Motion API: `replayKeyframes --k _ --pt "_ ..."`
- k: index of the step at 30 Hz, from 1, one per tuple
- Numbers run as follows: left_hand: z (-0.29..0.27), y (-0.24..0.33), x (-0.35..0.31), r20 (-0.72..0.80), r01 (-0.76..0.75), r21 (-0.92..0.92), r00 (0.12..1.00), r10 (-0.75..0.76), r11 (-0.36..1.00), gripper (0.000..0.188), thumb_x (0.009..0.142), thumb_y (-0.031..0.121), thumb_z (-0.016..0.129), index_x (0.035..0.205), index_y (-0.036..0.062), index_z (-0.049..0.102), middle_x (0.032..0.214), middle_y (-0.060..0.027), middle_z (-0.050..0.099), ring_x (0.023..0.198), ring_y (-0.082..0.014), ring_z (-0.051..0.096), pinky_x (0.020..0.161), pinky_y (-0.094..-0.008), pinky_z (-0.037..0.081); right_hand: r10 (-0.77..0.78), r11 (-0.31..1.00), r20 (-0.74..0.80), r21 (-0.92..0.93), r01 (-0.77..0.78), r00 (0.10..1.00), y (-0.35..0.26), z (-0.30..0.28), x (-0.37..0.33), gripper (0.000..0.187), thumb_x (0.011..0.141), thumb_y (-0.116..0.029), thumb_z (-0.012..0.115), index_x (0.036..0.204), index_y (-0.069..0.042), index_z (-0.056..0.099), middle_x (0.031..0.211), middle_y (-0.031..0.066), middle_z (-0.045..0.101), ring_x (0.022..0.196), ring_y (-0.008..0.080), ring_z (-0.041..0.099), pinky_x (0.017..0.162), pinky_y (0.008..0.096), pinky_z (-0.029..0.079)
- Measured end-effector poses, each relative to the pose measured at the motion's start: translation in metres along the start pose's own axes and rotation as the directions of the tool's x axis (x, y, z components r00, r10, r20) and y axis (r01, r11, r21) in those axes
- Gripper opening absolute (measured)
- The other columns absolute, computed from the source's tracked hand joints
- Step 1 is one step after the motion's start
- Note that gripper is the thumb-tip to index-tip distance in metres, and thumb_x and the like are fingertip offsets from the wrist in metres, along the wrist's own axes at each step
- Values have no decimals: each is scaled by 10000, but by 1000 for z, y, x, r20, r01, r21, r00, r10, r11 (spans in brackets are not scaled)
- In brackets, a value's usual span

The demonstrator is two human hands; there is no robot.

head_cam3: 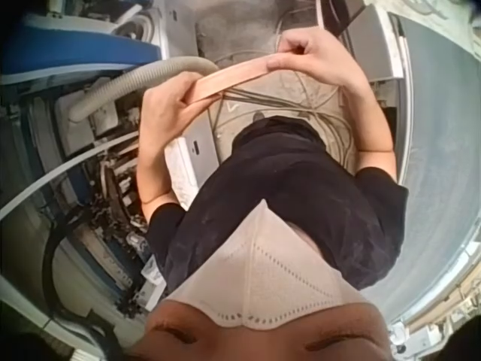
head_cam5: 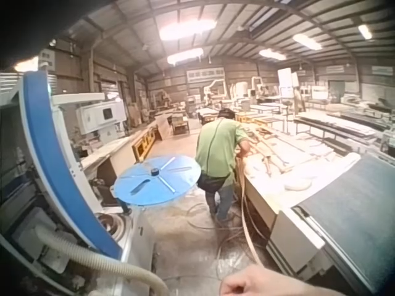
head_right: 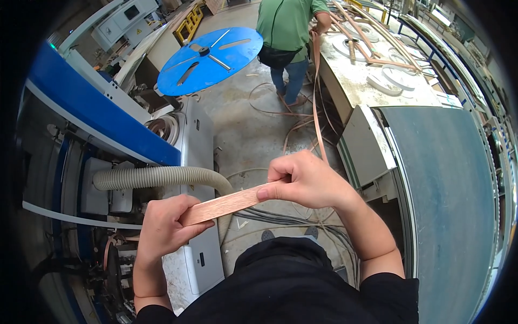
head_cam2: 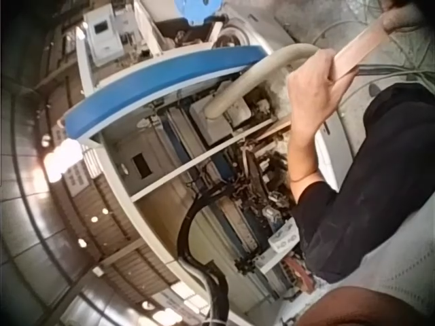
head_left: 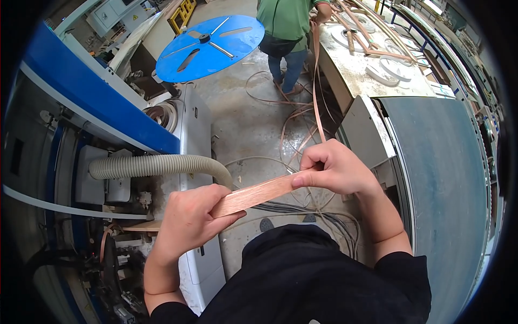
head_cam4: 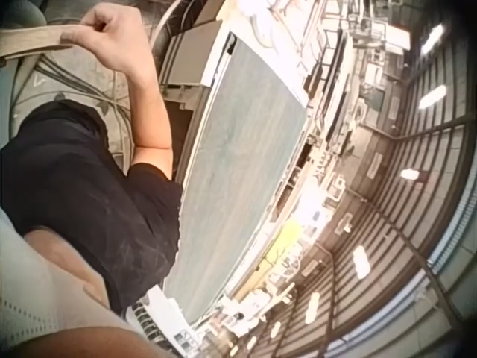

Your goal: Winding and preparing a roll of edge banding tape in a furniture workshop.

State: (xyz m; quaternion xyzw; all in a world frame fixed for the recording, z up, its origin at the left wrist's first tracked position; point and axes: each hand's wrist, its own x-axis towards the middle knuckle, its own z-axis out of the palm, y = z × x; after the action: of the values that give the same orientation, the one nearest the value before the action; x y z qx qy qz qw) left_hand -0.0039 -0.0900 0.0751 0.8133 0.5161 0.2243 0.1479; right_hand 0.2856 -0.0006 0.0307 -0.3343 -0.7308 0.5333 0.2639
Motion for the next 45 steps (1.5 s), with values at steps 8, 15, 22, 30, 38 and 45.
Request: replayKeyframes --k 8,15,22,30,38,45 --pt "1 -5 1 27 -1 11 1000 1 1000 363 679 217 914 920 36 711 678 -97 619 535 -208 584 528 -290 466 -34 999 4 -31 34 999 6 0 3 390 840 -286 859 697 -26 605 604 -29 517 553 50 439 490 261 321" --pt "3 -11 6 32 24 -10 999 -24 1000 346 701 217 910 905 33 699 673 -92 633 541 -201 606 534 -288 472 31 999 33 -9 -31 999 8 -2 11 388 840 -304 856 729 -22 613 597 -23 513 561 68 453 510 262 352" --pt "0 -17 8 -28 68 -185 997 -75 980 331 733 220 904 920 43 697 748 -97 700 621 -211 685 580 -290 515 -265 945 -54 -215 248 963 30 8 15 515 774 -365 892 1042 -20 621 953 63 620 839 142 562 720 297 478" --pt "6 -36 -6 -176 -150 -385 981 87 911 435 608 177 941 907 -7 684 757 -49 690 620 -107 620 590 -226 468 -378 865 83 -325 383 922 14 7 20 704 648 -208 921 1267 -56 623 1167 149 693 1116 339 662 975 462 510" --pt "19 -59 -28 -331 -219 -483 942 55 848 478 596 247 969 909 11 696 744 -60 670 634 -138 623 580 -247 458 -508 852 -53 -173 493 860 37 17 12 383 700 -96 874 1029 -45 685 937 114 740 917 314 744 791 357 577" --pt "24 -65 -40 -423 -488 -507 859 289 711 298 772 171 860 917 26 643 650 -99 666 574 -214 696 527 -287 529 -555 828 173 13 561 814 43 19 -1 326 731 -112 862 1004 -21 709 887 115 738 807 320 725 715 371 573"
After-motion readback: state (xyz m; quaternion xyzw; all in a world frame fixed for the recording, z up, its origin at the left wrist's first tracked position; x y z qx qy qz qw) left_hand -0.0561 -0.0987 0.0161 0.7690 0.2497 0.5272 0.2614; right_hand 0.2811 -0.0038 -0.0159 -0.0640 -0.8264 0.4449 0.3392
